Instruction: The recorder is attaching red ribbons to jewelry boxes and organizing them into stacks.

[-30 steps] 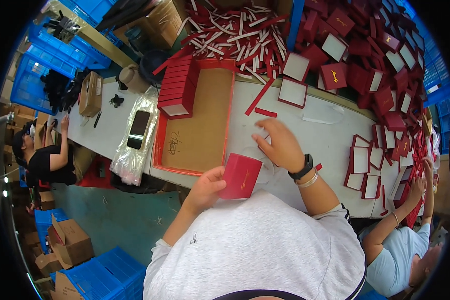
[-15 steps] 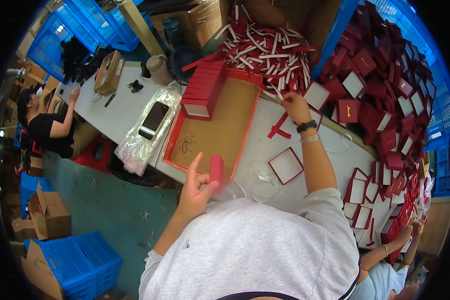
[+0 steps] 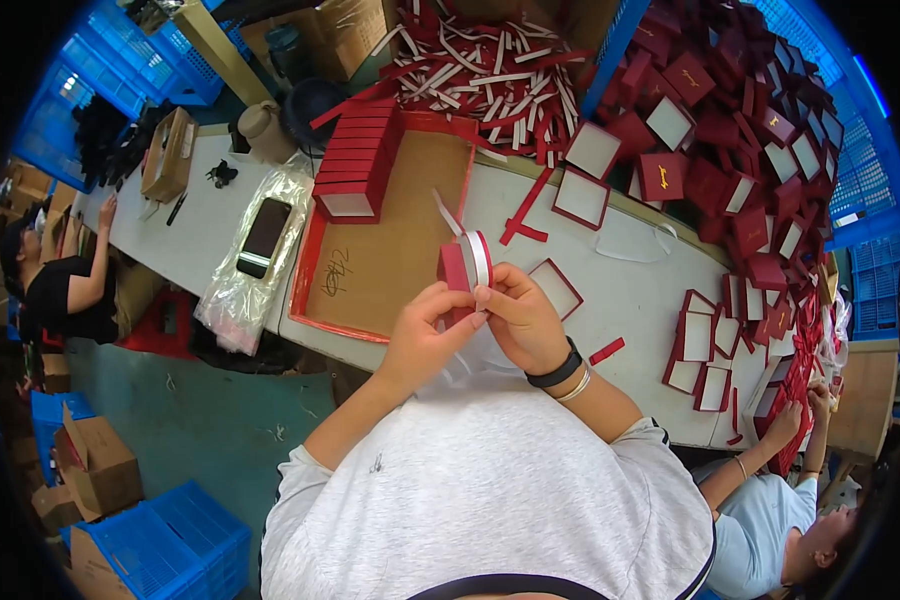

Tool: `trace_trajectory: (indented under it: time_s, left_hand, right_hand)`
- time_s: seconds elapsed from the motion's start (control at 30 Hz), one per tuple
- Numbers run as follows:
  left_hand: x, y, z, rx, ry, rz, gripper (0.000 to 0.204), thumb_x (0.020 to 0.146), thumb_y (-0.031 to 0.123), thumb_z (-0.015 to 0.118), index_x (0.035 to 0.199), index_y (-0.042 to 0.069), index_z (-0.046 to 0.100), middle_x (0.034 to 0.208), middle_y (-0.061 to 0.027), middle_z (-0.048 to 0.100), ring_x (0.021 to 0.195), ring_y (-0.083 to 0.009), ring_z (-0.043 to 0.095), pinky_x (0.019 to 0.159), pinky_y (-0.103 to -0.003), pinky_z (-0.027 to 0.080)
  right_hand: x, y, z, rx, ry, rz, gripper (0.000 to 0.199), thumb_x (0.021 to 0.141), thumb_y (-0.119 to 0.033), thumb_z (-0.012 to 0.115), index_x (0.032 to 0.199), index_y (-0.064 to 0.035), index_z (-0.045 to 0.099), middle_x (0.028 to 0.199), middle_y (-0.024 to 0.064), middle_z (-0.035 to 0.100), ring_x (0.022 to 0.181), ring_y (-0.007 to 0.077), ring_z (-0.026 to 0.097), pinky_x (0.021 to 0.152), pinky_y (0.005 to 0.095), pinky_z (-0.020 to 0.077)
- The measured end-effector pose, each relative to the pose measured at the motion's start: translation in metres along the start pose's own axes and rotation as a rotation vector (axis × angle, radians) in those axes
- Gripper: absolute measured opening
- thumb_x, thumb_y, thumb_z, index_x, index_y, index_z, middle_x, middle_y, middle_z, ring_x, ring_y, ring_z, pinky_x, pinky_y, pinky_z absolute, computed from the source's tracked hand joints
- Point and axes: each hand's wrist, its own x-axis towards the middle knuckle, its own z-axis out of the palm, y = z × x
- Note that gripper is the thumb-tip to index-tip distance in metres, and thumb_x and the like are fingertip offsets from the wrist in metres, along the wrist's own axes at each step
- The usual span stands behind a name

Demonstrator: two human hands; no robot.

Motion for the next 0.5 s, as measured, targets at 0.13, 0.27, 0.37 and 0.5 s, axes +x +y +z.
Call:
trace_trajectory:
  time_s: [0.13, 0.27, 0.37, 0.5]
  left_hand:
    - [-0.004, 0.004, 0.0, -0.048, 0.069, -0.058, 0.011, 0.084, 0.007, 0.059, 0.087, -0.003, 0.062, 0.084, -0.0007, 0.052, 0.074, -0.0067, 0.05, 0.061, -0.02, 0.041]
    - [-0.009, 0.011, -0.005, -0.208, 0.117, -0.132, 0.009, 0.084, 0.006, 0.058, 0.085, -0.003, 0.061, 0.082, 0.0, 0.052, 0.07, -0.0056, 0.047, 0.058, -0.02, 0.038]
    - [-0.01, 0.004, -0.009, -0.213, 0.147, -0.095, 0.008, 0.083, 0.004, 0.059, 0.08, -0.004, 0.058, 0.08, 0.0003, 0.049, 0.065, -0.0064, 0.047, 0.057, -0.02, 0.038]
    - [-0.01, 0.004, -0.01, -0.285, 0.153, -0.178, 0.007, 0.083, 0.004, 0.06, 0.084, -0.002, 0.06, 0.08, 0.0009, 0.05, 0.066, -0.0054, 0.047, 0.058, -0.02, 0.038]
  right_hand:
    - [-0.001, 0.004, 0.001, -0.018, 0.029, 0.023, 0.011, 0.087, -0.008, 0.06, 0.096, -0.0039, 0.056, 0.089, 0.0024, 0.061, 0.082, 0.0097, 0.056, 0.075, 0.0234, 0.0434]
    - [0.001, 0.001, -0.003, -0.142, -0.06, 0.083, 0.012, 0.087, -0.01, 0.06, 0.097, -0.0033, 0.057, 0.087, 0.001, 0.06, 0.079, 0.0075, 0.053, 0.072, 0.0216, 0.0419]
    - [0.001, 0.0, -0.001, -0.369, -0.052, 0.103, 0.012, 0.087, -0.011, 0.059, 0.095, -0.0029, 0.058, 0.082, 0.0002, 0.058, 0.069, 0.0069, 0.047, 0.064, 0.0216, 0.0382]
    - [0.0, 0.0, -0.002, -0.396, -0.026, 0.032, 0.009, 0.087, -0.011, 0.059, 0.09, -0.003, 0.058, 0.077, -0.0005, 0.057, 0.067, 0.0065, 0.046, 0.062, 0.0208, 0.0374]
